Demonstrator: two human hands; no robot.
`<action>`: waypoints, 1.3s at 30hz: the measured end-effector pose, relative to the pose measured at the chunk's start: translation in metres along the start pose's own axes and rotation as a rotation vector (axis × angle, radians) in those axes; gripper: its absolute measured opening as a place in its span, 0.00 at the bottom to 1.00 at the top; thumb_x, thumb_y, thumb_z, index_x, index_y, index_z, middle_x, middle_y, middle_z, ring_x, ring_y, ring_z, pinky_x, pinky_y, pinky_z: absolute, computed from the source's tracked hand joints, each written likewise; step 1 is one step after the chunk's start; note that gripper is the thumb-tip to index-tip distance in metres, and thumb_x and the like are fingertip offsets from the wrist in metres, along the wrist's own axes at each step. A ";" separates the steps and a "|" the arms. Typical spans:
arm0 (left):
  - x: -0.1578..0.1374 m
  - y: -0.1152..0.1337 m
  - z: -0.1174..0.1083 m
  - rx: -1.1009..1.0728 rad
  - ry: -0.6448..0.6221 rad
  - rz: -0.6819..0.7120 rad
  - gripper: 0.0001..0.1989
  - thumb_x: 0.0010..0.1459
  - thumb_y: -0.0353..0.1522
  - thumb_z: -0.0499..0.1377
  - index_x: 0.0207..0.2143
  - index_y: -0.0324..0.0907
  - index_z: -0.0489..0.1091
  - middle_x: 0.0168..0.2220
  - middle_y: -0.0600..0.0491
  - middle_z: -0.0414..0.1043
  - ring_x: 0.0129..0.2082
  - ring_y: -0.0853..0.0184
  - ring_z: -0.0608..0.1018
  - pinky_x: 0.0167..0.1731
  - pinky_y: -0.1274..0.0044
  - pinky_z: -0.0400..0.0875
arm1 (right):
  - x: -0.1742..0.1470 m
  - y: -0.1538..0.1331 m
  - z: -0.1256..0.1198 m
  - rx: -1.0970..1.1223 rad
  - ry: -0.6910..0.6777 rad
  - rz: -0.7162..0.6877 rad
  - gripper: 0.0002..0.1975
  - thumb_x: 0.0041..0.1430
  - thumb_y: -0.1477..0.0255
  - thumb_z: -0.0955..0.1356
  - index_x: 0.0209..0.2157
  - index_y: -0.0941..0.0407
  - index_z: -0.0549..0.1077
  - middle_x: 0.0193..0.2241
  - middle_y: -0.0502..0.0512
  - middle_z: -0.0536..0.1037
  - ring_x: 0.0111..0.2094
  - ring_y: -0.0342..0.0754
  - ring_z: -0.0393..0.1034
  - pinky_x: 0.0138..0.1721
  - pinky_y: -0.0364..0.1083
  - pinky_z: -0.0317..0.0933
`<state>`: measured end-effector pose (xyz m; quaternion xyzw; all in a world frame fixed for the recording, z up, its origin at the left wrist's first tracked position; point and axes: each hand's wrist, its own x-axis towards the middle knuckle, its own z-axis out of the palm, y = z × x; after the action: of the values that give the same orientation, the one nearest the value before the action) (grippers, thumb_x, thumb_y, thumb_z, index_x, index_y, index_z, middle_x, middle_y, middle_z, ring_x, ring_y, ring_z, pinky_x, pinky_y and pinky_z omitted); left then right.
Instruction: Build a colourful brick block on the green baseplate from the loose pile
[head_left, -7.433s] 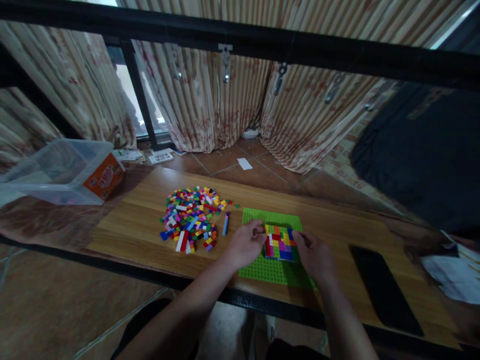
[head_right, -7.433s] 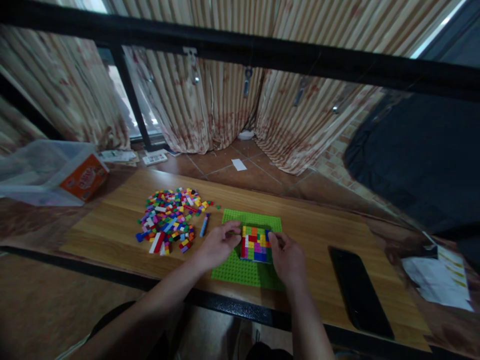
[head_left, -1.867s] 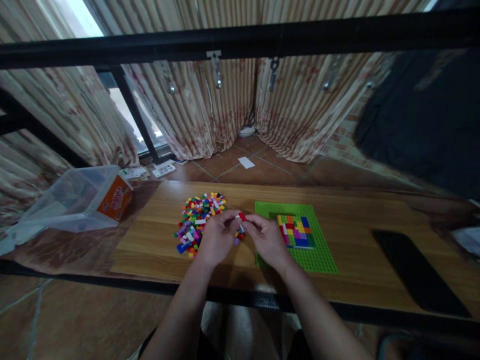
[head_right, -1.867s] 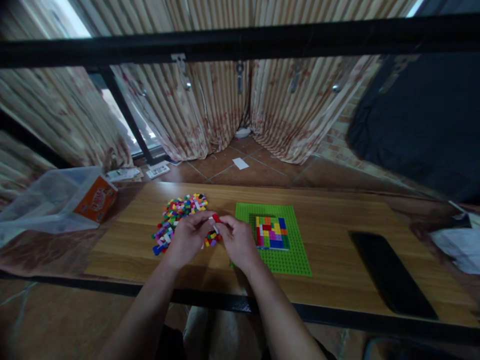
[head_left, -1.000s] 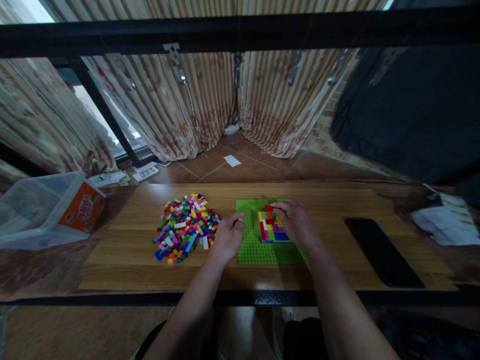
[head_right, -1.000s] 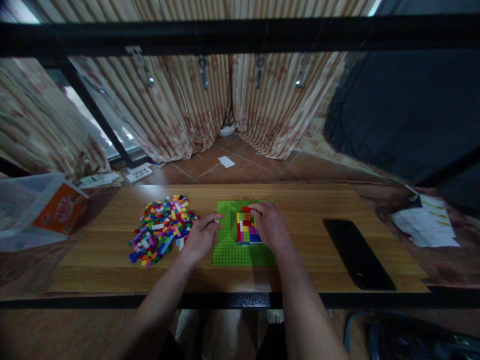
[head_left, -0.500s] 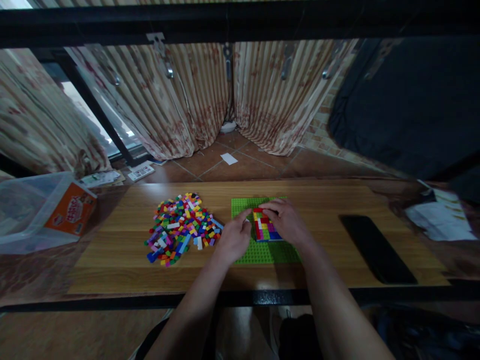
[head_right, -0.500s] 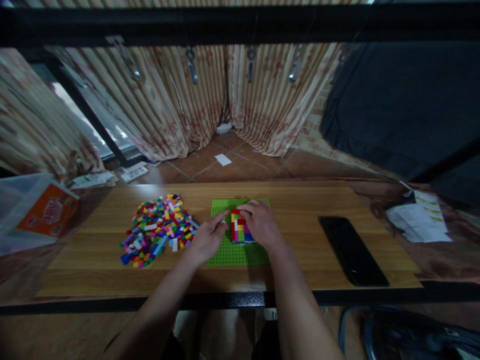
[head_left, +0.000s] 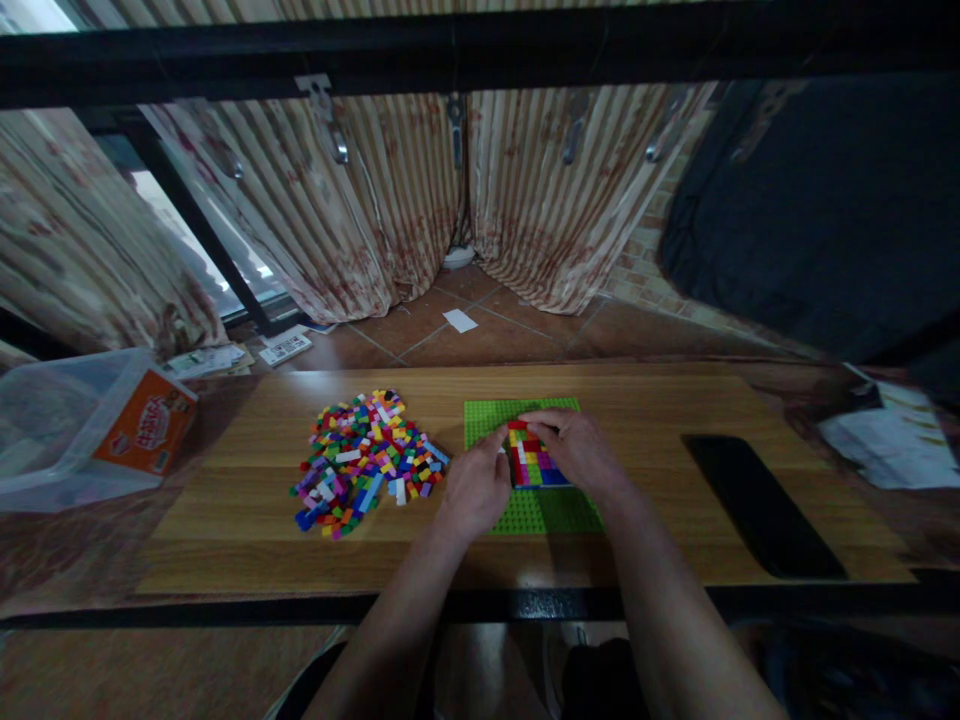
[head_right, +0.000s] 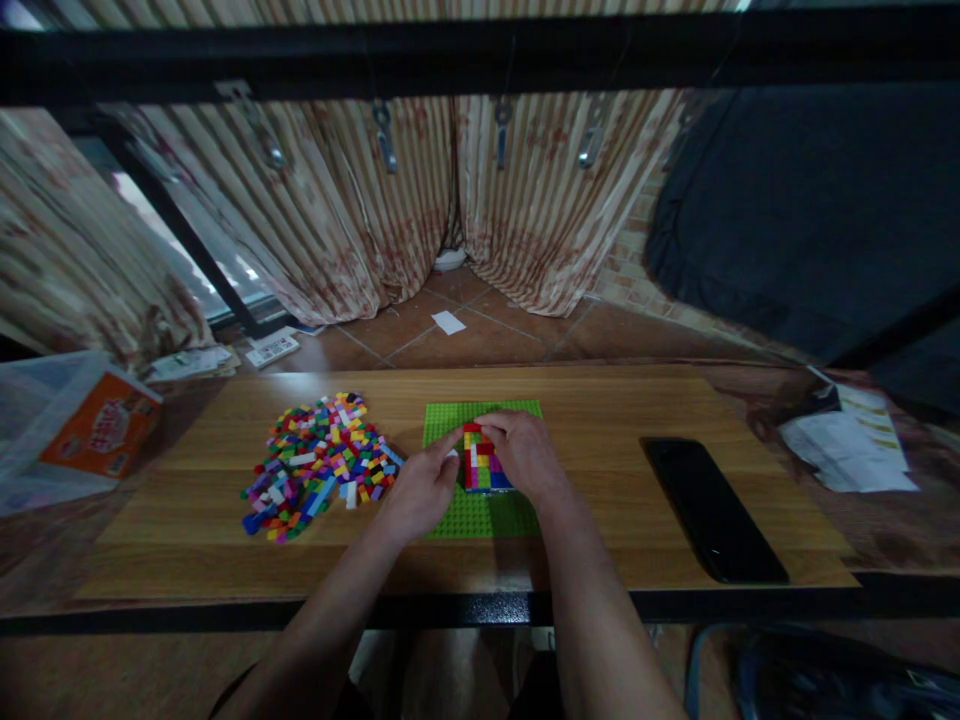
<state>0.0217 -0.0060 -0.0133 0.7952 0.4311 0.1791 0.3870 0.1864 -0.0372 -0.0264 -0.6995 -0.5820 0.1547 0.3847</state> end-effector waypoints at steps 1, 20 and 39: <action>0.000 0.001 0.000 0.014 -0.001 -0.006 0.22 0.62 0.29 0.48 0.57 0.41 0.68 0.53 0.44 0.74 0.51 0.58 0.76 0.53 0.69 0.67 | 0.000 -0.001 0.000 0.002 -0.004 0.008 0.11 0.60 0.74 0.66 0.38 0.51 0.81 0.39 0.54 0.82 0.42 0.50 0.77 0.49 0.53 0.67; -0.004 -0.003 0.007 0.077 0.016 0.000 0.23 0.61 0.29 0.47 0.57 0.41 0.68 0.53 0.42 0.73 0.51 0.55 0.76 0.54 0.66 0.67 | 0.005 0.011 0.003 0.071 -0.094 0.049 0.11 0.58 0.70 0.64 0.36 0.52 0.80 0.36 0.53 0.83 0.37 0.49 0.76 0.45 0.53 0.67; 0.000 -0.003 -0.027 -1.445 -0.019 -0.433 0.20 0.64 0.44 0.51 0.41 0.36 0.72 0.36 0.46 0.76 0.30 0.70 0.77 0.32 0.79 0.71 | -0.001 -0.003 -0.006 0.221 0.446 0.103 0.18 0.58 0.57 0.66 0.34 0.57 0.79 0.30 0.57 0.82 0.32 0.52 0.76 0.35 0.50 0.68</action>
<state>0.0031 0.0071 0.0020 0.2423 0.3495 0.3304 0.8426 0.1879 -0.0407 -0.0208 -0.6988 -0.4259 0.0785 0.5693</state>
